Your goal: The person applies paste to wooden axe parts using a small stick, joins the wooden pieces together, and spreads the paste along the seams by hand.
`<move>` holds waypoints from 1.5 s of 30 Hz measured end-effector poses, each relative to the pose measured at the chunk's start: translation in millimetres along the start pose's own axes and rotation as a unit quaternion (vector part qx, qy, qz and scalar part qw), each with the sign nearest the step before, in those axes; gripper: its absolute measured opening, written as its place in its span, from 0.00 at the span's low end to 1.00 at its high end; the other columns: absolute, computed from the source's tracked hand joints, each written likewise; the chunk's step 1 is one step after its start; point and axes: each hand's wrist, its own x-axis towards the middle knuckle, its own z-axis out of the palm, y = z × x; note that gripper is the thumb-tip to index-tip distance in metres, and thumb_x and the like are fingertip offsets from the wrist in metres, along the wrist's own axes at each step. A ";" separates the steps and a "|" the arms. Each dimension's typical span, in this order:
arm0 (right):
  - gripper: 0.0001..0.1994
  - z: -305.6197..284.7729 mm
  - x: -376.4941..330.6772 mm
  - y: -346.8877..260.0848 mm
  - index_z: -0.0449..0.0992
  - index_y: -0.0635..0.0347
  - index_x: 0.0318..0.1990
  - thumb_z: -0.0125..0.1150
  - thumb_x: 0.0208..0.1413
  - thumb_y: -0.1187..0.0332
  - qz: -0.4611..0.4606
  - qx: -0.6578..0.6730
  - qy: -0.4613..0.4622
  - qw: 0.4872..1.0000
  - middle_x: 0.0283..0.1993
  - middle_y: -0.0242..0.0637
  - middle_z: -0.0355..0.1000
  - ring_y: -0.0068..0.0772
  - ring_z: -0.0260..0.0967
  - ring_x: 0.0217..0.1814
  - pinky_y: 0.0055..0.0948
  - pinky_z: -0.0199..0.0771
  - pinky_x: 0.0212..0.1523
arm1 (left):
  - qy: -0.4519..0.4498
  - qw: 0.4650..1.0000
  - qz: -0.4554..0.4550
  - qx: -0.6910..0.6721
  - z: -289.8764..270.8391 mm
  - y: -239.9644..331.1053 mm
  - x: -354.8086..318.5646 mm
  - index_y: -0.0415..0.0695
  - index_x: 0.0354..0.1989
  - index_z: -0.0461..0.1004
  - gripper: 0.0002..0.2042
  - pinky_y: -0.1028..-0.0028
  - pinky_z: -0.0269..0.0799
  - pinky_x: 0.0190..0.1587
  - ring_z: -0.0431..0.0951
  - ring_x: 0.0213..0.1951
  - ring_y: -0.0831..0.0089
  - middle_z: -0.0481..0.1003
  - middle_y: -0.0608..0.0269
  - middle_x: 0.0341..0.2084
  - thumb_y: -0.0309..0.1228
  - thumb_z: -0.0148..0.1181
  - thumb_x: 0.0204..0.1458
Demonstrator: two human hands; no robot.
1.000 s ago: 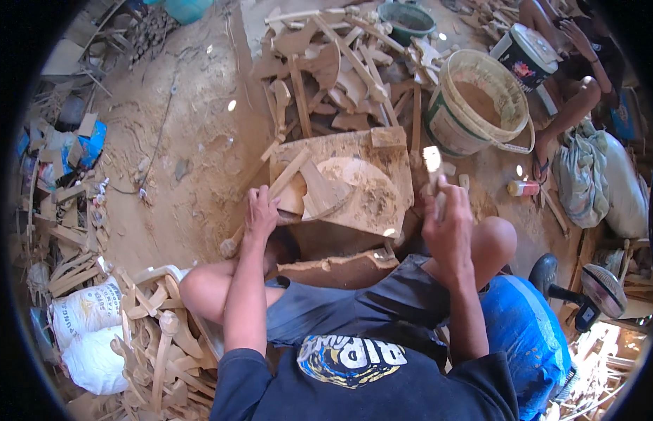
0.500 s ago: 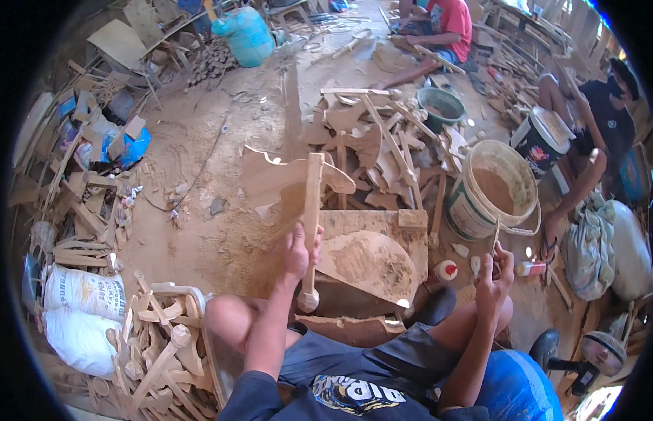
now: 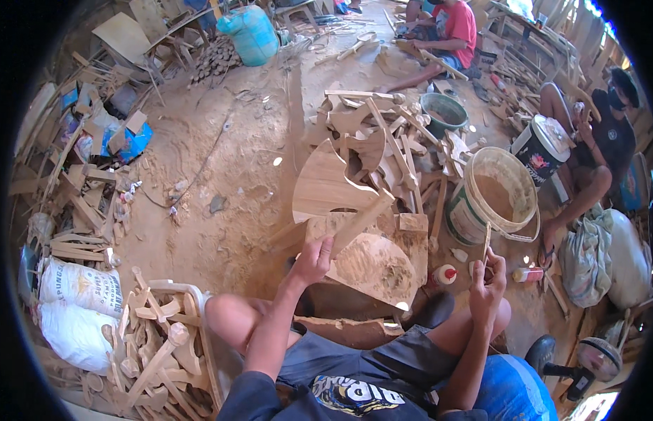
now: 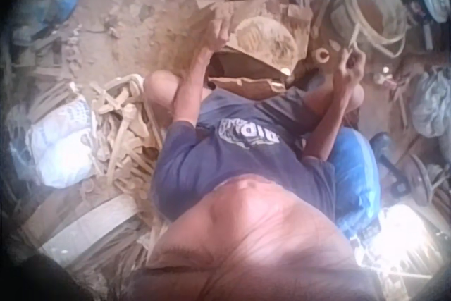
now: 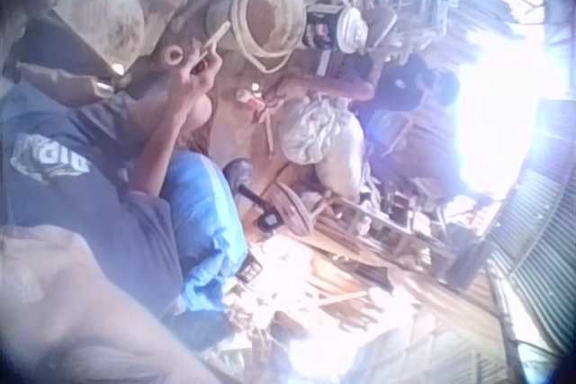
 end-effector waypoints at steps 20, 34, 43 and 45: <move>0.12 9.7 -2.5 15.2 0.81 0.67 0.56 0.66 0.67 0.75 -0.089 -0.165 -0.019 0.982 0.36 0.33 0.77 0.21 0.69 0.33 0.25 0.68 0.34 | -0.144 0.968 -0.031 0.203 -13.4 7.8 4.3 0.50 0.57 0.81 0.25 0.52 0.78 0.46 0.85 0.45 0.43 0.85 0.44 0.38 0.58 0.59 0.67; 0.08 82.4 -54.5 28.9 0.86 0.55 0.44 0.62 0.63 0.68 -0.114 -0.438 -0.343 0.823 0.42 0.45 0.82 0.51 0.83 0.46 0.50 0.82 0.45 | -0.238 0.851 -0.123 0.452 -42.9 -77.8 14.1 0.59 0.55 0.88 0.23 0.44 0.50 0.80 0.79 0.61 0.59 0.86 0.58 0.48 0.29 0.79 0.48; 0.18 126.5 -61.5 66.3 0.80 0.59 0.59 0.63 0.61 0.71 -0.103 -0.501 -0.324 0.796 0.48 0.49 0.80 0.51 0.84 0.45 0.45 0.85 0.41 | -0.200 0.817 -0.064 0.537 3.8 -65.0 14.1 0.61 0.51 0.90 0.20 0.41 0.49 0.80 0.74 0.64 0.63 0.79 0.65 0.52 0.31 0.79 0.47; 0.19 130.9 -71.6 65.6 0.80 0.63 0.59 0.61 0.61 0.72 -0.096 -0.506 -0.332 0.790 0.47 0.50 0.81 0.50 0.85 0.46 0.43 0.86 0.39 | -0.185 0.798 -0.035 0.572 0.4 -66.0 13.5 0.63 0.48 0.91 0.19 0.42 0.51 0.79 0.74 0.63 0.63 0.78 0.66 0.51 0.31 0.79 0.46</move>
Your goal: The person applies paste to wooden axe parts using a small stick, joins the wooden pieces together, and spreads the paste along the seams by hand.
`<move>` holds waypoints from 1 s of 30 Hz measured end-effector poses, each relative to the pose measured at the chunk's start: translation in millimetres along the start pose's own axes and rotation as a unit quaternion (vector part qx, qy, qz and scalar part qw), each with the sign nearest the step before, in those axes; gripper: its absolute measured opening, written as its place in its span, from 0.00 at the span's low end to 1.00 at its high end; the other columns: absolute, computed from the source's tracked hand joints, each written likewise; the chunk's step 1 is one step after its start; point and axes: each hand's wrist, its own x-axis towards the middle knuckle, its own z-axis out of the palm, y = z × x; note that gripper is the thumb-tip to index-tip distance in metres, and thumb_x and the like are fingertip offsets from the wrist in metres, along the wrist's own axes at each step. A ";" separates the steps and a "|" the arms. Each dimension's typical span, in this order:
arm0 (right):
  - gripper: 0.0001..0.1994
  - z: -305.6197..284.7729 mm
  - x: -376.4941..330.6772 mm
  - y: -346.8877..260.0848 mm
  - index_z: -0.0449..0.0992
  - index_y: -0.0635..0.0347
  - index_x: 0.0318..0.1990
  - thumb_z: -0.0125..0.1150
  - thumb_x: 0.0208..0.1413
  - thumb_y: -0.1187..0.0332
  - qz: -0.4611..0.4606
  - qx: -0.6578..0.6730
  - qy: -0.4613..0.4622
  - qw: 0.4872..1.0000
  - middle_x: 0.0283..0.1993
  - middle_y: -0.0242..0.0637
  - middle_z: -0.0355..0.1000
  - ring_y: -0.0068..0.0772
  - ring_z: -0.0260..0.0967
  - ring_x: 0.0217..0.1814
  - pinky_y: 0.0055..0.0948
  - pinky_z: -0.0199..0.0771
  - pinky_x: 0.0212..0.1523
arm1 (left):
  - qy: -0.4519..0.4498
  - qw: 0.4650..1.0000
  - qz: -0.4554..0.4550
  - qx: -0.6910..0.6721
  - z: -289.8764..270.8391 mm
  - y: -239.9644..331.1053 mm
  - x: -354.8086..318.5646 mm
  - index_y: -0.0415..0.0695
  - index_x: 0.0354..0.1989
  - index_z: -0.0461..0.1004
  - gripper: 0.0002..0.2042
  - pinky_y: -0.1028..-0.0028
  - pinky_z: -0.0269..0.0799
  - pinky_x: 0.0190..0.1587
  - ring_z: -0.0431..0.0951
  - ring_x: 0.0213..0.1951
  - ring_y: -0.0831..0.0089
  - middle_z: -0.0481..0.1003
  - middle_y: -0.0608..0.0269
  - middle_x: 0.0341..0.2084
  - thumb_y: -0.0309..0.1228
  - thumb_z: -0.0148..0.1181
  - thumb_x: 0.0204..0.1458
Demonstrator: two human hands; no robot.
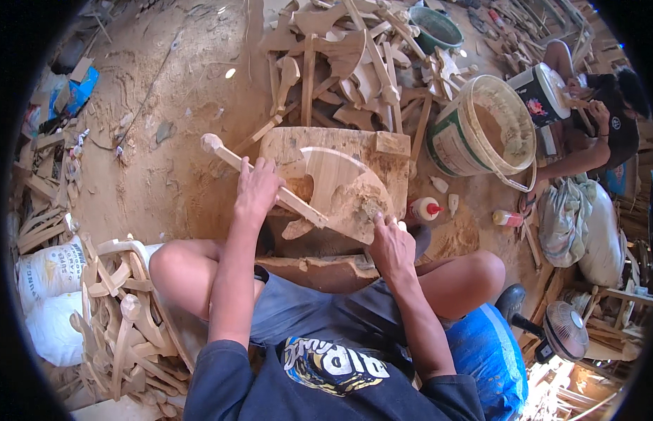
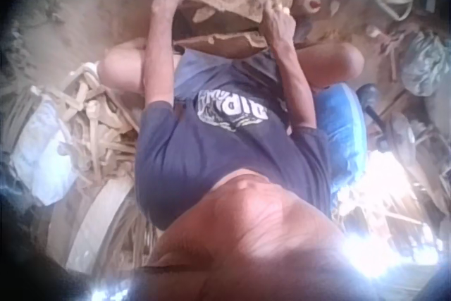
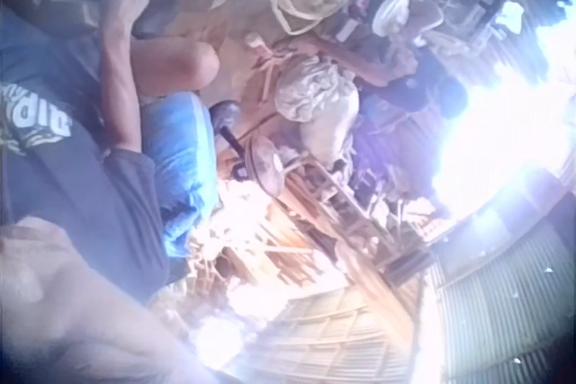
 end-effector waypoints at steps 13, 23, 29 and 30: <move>0.16 -8.9 8.9 32.9 0.80 0.68 0.45 0.54 0.70 0.62 0.111 0.244 -0.045 0.962 0.45 0.67 0.80 0.72 0.79 0.51 0.62 0.80 0.52 | -0.002 0.959 -0.066 -0.274 3.8 5.2 3.0 0.55 0.51 0.85 0.12 0.47 0.63 0.73 0.70 0.66 0.52 0.73 0.55 0.60 0.34 0.70 0.58; 0.13 -36.4 -7.8 22.2 0.83 0.60 0.55 0.61 0.68 0.68 0.075 0.254 0.055 0.963 0.49 0.58 0.81 0.65 0.80 0.51 0.54 0.79 0.52 | 0.248 0.845 -0.270 -0.390 111.7 29.7 29.6 0.46 0.72 0.60 0.30 0.30 0.42 0.75 0.54 0.71 0.18 0.60 0.19 0.63 0.35 0.56 0.61; 0.17 -34.0 -13.9 9.6 0.82 0.54 0.61 0.63 0.66 0.71 -0.007 0.272 0.050 0.961 0.52 0.51 0.79 0.58 0.80 0.52 0.49 0.82 0.50 | 0.326 0.843 -0.224 -0.365 117.1 20.1 29.6 0.51 0.69 0.63 0.29 0.32 0.52 0.68 0.63 0.67 0.35 0.67 0.34 0.61 0.30 0.59 0.57; 0.18 -31.2 -15.6 5.0 0.82 0.53 0.61 0.64 0.65 0.73 -0.032 0.274 0.053 0.960 0.53 0.49 0.79 0.56 0.81 0.51 0.48 0.82 0.50 | 0.321 0.844 -0.225 -0.366 115.5 20.4 30.5 0.51 0.69 0.63 0.29 0.32 0.52 0.68 0.63 0.67 0.35 0.67 0.34 0.61 0.30 0.59 0.57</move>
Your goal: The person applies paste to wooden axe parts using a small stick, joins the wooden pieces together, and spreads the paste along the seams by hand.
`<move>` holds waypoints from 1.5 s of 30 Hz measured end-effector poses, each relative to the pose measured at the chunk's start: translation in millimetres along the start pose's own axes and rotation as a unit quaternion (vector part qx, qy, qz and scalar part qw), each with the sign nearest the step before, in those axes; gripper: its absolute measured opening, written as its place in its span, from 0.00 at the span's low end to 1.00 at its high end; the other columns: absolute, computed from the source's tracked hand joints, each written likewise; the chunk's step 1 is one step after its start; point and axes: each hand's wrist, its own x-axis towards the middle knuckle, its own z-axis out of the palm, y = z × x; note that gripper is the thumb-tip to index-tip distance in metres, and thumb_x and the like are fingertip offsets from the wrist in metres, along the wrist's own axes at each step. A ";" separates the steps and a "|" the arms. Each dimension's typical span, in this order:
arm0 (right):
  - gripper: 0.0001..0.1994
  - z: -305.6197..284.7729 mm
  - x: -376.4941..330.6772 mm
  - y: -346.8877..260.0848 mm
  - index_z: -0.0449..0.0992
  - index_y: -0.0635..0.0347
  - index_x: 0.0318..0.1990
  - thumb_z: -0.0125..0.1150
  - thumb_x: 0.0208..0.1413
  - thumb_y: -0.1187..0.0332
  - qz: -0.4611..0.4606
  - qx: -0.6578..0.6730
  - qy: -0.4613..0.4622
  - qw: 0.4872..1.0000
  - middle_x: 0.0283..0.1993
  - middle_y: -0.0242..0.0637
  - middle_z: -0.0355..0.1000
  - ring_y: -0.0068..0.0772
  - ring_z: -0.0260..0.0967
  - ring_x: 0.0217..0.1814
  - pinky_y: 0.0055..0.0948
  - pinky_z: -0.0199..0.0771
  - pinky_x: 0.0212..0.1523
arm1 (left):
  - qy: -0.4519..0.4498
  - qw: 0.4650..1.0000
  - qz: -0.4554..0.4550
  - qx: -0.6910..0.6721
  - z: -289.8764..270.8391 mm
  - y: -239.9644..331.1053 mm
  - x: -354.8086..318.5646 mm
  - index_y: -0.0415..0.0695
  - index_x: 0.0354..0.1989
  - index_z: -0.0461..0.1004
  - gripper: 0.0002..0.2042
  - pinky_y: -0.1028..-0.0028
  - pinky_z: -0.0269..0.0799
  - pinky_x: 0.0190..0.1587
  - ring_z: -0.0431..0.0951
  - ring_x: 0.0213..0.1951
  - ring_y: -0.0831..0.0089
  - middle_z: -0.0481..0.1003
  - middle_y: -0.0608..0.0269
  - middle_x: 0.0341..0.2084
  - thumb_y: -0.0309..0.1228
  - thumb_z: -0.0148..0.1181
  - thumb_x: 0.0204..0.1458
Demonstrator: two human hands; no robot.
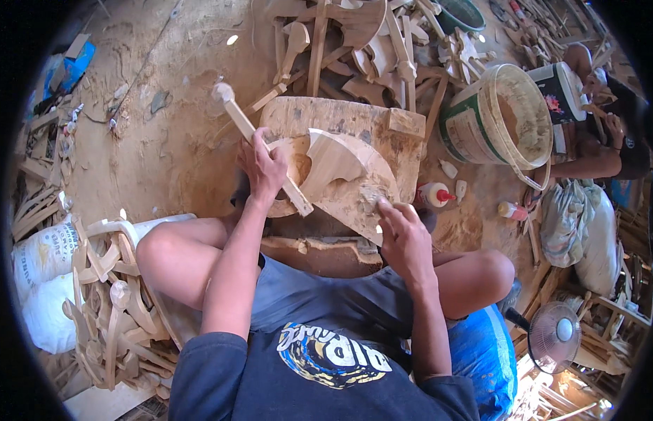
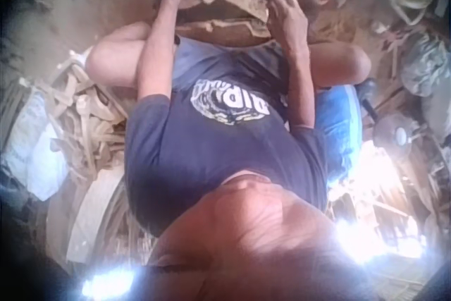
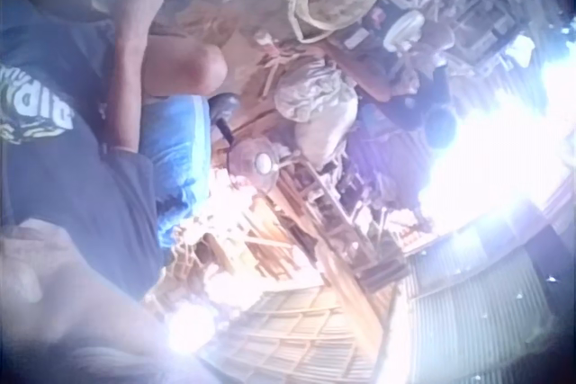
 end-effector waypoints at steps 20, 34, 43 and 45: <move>0.13 47.5 -7.9 -2.1 0.82 0.60 0.57 0.64 0.67 0.73 0.040 0.000 0.021 0.999 0.48 0.50 0.79 0.59 0.81 0.44 0.48 0.82 0.44 | -0.017 0.998 0.051 -0.013 4.9 -3.0 17.2 0.52 0.70 0.63 0.28 0.43 0.72 0.51 0.78 0.50 0.36 0.74 0.37 0.52 0.24 0.52 0.59; 0.15 51.0 3.6 -16.0 0.78 0.62 0.59 0.57 0.69 0.70 0.049 -0.100 -0.041 0.993 0.43 0.52 0.77 0.58 0.81 0.45 0.52 0.83 0.40 | 0.001 0.998 0.061 0.016 2.0 -1.1 15.3 0.53 0.68 0.65 0.26 0.43 0.71 0.48 0.77 0.47 0.38 0.74 0.40 0.47 0.24 0.52 0.59; 0.12 60.7 11.5 -2.7 0.80 0.60 0.56 0.56 0.71 0.68 0.037 -0.080 -0.018 0.996 0.43 0.53 0.79 0.62 0.81 0.41 0.56 0.82 0.38 | -0.014 0.998 0.045 0.046 0.9 7.8 14.5 0.54 0.69 0.65 0.27 0.44 0.72 0.47 0.78 0.47 0.40 0.73 0.42 0.46 0.24 0.53 0.59; 0.12 52.8 12.0 -9.9 0.80 0.59 0.56 0.55 0.72 0.67 0.066 -0.087 -0.056 0.992 0.44 0.54 0.79 0.61 0.81 0.43 0.57 0.82 0.39 | -0.002 0.998 0.060 0.028 -0.8 3.0 14.9 0.53 0.68 0.65 0.27 0.43 0.71 0.47 0.77 0.47 0.39 0.73 0.42 0.46 0.24 0.53 0.59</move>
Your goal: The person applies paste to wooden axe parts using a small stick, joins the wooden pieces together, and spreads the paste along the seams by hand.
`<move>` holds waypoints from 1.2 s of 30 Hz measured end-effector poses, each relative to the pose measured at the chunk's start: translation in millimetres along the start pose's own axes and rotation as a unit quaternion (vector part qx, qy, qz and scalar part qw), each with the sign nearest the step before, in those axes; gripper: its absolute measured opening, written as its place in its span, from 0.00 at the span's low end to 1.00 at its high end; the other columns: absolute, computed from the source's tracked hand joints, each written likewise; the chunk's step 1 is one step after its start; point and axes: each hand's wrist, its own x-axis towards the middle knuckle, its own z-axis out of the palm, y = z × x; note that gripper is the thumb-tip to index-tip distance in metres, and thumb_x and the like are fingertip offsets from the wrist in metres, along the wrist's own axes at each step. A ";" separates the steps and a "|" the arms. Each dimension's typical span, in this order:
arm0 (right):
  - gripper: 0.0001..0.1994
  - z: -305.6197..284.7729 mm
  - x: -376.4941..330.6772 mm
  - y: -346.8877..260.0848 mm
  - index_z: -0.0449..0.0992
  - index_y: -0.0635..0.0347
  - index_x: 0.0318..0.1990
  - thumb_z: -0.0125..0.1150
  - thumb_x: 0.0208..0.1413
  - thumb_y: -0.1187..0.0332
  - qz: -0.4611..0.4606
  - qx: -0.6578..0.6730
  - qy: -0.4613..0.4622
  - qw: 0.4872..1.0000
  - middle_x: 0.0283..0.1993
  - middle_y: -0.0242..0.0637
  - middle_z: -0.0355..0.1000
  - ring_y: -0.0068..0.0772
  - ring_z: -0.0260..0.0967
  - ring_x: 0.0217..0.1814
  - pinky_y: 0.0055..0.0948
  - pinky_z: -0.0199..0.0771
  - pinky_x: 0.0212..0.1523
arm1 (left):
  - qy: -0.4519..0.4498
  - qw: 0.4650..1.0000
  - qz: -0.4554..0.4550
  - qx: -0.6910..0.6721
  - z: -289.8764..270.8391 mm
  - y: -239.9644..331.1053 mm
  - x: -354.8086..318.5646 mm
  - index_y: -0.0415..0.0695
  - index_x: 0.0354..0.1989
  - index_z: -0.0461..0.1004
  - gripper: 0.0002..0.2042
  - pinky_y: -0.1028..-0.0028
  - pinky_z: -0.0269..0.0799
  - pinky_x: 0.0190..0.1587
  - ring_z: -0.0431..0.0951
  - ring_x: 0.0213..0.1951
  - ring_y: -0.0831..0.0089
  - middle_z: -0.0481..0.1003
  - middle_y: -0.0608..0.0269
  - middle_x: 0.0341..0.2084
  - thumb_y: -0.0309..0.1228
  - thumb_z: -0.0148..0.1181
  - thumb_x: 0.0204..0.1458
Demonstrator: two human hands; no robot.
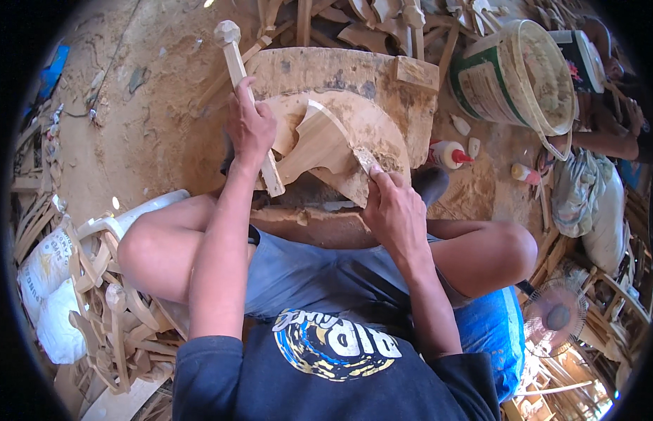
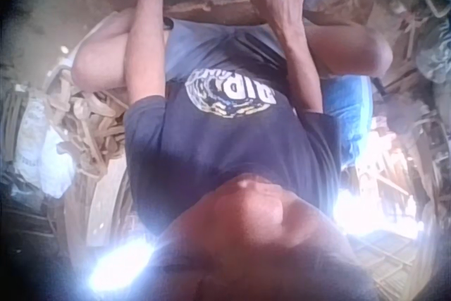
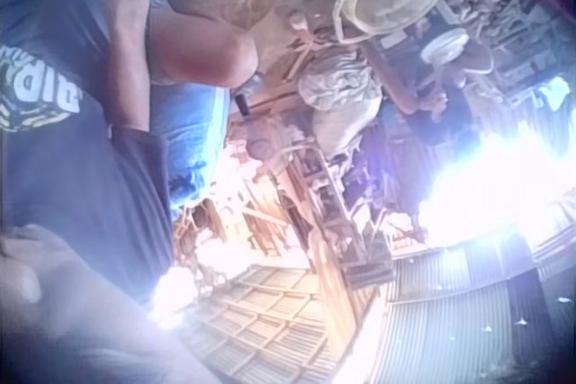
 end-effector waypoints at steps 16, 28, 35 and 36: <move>0.27 23.4 -13.0 -2.6 0.75 0.67 0.66 0.63 0.57 0.74 -0.075 -0.091 0.031 0.993 0.48 0.47 0.73 0.49 0.80 0.51 0.43 0.87 0.41 | 0.003 1.000 -0.002 -0.020 10.8 -3.4 2.5 0.53 0.68 0.65 0.27 0.43 0.72 0.48 0.78 0.46 0.39 0.74 0.41 0.45 0.23 0.53 0.59; 0.28 42.1 -17.6 8.8 0.73 0.67 0.68 0.61 0.57 0.76 -0.092 -0.075 0.047 0.992 0.53 0.49 0.72 0.52 0.78 0.52 0.46 0.88 0.43 | -0.003 1.000 0.004 -0.010 10.4 -0.8 -0.1 0.53 0.67 0.65 0.26 0.41 0.73 0.48 0.78 0.47 0.38 0.74 0.41 0.46 0.22 0.53 0.58; 0.30 17.5 -29.5 -2.5 0.71 0.67 0.70 0.60 0.56 0.79 -0.048 -0.064 -0.002 0.997 0.53 0.50 0.71 0.52 0.77 0.52 0.45 0.87 0.41 | -0.006 1.000 -0.007 0.003 4.0 2.3 0.6 0.52 0.67 0.65 0.27 0.43 0.73 0.49 0.78 0.49 0.38 0.74 0.40 0.47 0.23 0.53 0.58; 0.31 15.2 -27.8 -4.8 0.71 0.68 0.70 0.60 0.56 0.80 -0.033 -0.064 -0.011 0.997 0.54 0.51 0.71 0.53 0.77 0.52 0.46 0.87 0.42 | -0.014 1.000 -0.018 0.004 2.9 2.8 0.9 0.52 0.67 0.65 0.27 0.43 0.73 0.49 0.78 0.50 0.38 0.74 0.40 0.47 0.23 0.53 0.58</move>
